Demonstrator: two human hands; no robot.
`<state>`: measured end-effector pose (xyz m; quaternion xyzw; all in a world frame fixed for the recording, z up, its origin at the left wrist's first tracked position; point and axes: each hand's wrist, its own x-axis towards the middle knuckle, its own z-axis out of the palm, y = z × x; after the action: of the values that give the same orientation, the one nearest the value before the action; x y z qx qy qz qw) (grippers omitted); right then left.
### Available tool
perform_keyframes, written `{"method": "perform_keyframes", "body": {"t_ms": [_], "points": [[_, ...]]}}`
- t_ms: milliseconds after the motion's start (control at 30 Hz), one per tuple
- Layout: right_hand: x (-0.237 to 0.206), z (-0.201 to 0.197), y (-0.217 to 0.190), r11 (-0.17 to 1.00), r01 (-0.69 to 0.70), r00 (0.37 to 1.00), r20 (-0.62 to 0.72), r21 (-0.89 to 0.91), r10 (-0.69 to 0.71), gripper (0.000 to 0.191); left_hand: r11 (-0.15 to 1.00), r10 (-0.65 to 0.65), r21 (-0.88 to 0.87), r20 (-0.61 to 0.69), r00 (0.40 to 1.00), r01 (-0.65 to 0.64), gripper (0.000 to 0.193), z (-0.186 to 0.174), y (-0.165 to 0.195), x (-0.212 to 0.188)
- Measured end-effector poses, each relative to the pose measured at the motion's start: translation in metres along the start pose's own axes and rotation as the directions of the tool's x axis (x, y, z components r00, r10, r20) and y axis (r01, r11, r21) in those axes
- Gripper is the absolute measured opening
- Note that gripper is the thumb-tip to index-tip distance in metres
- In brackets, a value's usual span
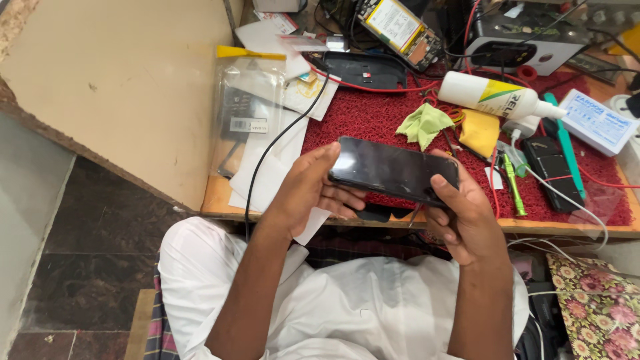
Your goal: The person cleans the inside of a smartphone back cover and the phone chassis using a toothbrush and a cloth, then sprays a cleaning solution and wipes the surfaces. They reassemble the phone by aligning and snapping the back cover onto the chassis, then power on the device to confirm it works.
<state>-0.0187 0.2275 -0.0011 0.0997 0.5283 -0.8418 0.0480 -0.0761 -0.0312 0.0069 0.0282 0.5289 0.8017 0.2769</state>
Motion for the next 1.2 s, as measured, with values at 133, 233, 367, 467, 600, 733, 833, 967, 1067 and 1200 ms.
{"method": "perform_keyframes", "body": {"t_ms": [133,233,367,467,600,733,833,967,1067,1200], "points": [[0.006,0.022,-0.022,0.987,0.116,0.993,0.028,-0.111,-0.114,0.062,0.984,0.125,0.157,-0.248,0.961,-0.088,0.047,0.005,0.0,0.026],[0.014,0.031,-0.036,0.94,0.171,0.985,0.034,-0.296,-0.169,0.051,0.908,0.301,0.4,-0.406,0.863,-0.128,0.044,0.01,0.008,0.053],[0.021,0.042,-0.043,0.829,0.252,0.96,0.022,-0.5,-0.279,0.03,0.637,0.622,0.75,-0.367,0.692,-0.175,0.048,0.025,0.013,0.073],[0.024,0.053,-0.045,0.591,0.533,0.83,0.239,-0.605,-0.504,0.025,0.418,0.822,0.81,-0.144,0.551,-0.412,0.04,0.041,0.011,0.072],[0.02,0.068,-0.049,0.399,0.459,0.837,0.236,-0.794,-0.494,0.02,0.499,0.79,0.443,0.121,0.601,-0.744,0.029,0.047,0.019,0.063],[0.015,0.077,-0.051,0.389,0.366,0.869,0.162,-0.845,-0.467,0.021,0.592,0.655,0.37,0.298,0.695,-0.716,0.03,0.033,0.042,0.06],[0.011,0.081,-0.05,0.492,0.517,0.831,0.274,-0.7,-0.484,0.021,0.653,0.623,0.302,0.308,0.719,-0.695,0.027,0.021,0.055,0.055],[0.009,0.082,-0.049,0.314,0.679,0.692,0.435,-0.664,-0.577,0.027,0.713,0.562,0.27,0.331,0.758,-0.647,0.028,0.007,0.06,0.043],[0.008,0.084,-0.048,0.189,0.709,0.637,0.503,-0.679,-0.584,0.023,0.694,0.509,0.354,0.375,0.775,-0.627,0.03,0.0,0.066,0.039],[0.006,0.088,-0.045,0.157,0.677,0.641,0.47,-0.719,-0.607,0.026,0.68,0.486,0.365,0.426,0.763,-0.636,0.024,-0.005,0.071,0.038]]}}
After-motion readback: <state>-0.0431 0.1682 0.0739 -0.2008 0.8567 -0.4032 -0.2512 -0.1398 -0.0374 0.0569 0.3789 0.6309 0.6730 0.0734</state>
